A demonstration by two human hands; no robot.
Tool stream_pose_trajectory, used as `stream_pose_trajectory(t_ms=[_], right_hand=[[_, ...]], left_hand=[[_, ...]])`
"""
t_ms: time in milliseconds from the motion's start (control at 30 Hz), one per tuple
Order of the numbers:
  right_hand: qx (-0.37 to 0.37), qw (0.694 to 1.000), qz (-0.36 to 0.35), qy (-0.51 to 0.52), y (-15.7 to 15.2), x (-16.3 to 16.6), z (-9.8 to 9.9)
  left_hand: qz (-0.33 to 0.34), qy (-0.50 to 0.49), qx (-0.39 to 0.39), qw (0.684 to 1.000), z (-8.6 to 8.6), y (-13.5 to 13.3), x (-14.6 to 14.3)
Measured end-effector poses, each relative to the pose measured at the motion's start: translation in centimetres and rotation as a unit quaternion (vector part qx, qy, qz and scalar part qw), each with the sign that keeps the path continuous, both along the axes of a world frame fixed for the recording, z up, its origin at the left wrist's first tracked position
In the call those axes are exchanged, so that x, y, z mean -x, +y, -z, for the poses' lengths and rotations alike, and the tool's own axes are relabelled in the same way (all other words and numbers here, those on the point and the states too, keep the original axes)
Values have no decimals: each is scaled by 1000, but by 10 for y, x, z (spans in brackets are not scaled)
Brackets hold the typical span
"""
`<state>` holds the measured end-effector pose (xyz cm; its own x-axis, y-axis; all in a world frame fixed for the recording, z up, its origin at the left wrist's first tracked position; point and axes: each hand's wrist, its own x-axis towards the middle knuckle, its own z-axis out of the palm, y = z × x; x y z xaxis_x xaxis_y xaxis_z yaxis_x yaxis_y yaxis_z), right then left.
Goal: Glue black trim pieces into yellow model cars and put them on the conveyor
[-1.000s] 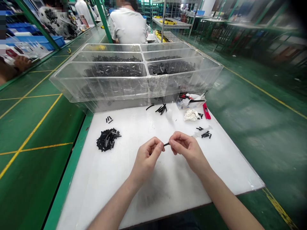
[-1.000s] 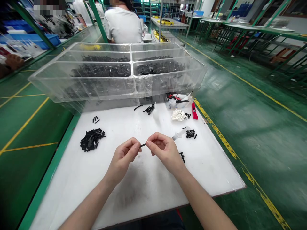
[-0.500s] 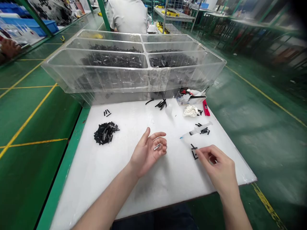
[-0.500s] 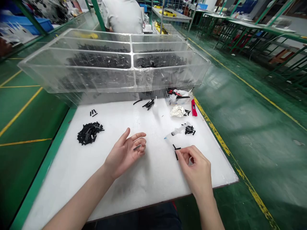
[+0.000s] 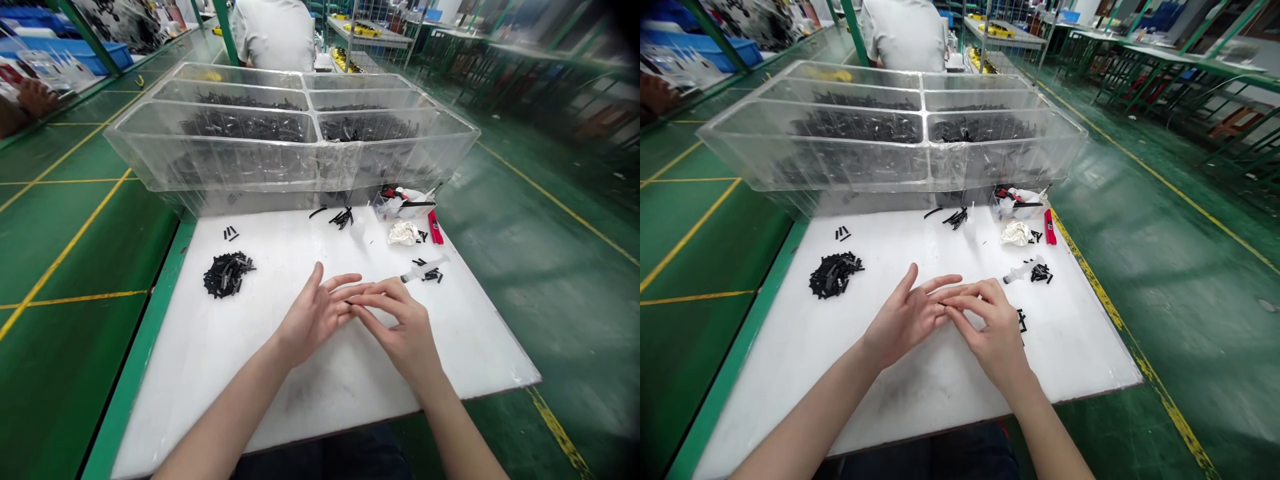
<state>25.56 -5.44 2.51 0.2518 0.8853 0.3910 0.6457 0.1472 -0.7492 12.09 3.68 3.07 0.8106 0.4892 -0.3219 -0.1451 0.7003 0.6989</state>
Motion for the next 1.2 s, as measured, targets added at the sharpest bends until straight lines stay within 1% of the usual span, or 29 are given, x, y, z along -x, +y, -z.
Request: stream_pose_trajectory(t_ms=[33,67,100,133,167,200,267,300,333,467,533,733,867,967,1200], right_hand=[[26,998,11,55,0,-2,0],[55,993,17,106,0,-3,0],[81,985,18,151,-1,-4,0],[100,977,16,189,-1,-5,0],[113,969,11,220,-1,-5,0],[121,962,4,244,-1,-5,0],[127,954,-11,272,0,-4,1],[126,952,-20,279,0,-4,2],[123,950,-27,285,0,-4,3],[113,944,-22,310,-2,-5,5],[110,941,-20,318,-3,-6,5],[96,941,-38,321,-3,-2,2],[100,950,-32,293,-3,-2,2],[106,951,-33,289,-3,-2,3],[114,948,-41,294,-4,-3,2]], left_hand=[[-11,37,-93,995,0,1,2],[-26,82,-194,977,1,3,3],[-34,124,-287,949,0,4,5],[-32,158,-361,918,0,5,7],[-20,178,-416,892,-1,5,9],[-3,186,-454,871,-2,6,10],[19,180,-499,847,-3,6,11],[23,176,-506,844,-3,6,10],[24,173,-500,848,-4,6,10],[23,158,-416,895,-4,5,9],[20,151,-397,905,-3,5,9],[19,155,-383,910,-2,4,9],[30,131,-350,927,-6,4,10],[36,116,-331,936,-9,5,10],[35,122,-345,930,-9,4,9]])
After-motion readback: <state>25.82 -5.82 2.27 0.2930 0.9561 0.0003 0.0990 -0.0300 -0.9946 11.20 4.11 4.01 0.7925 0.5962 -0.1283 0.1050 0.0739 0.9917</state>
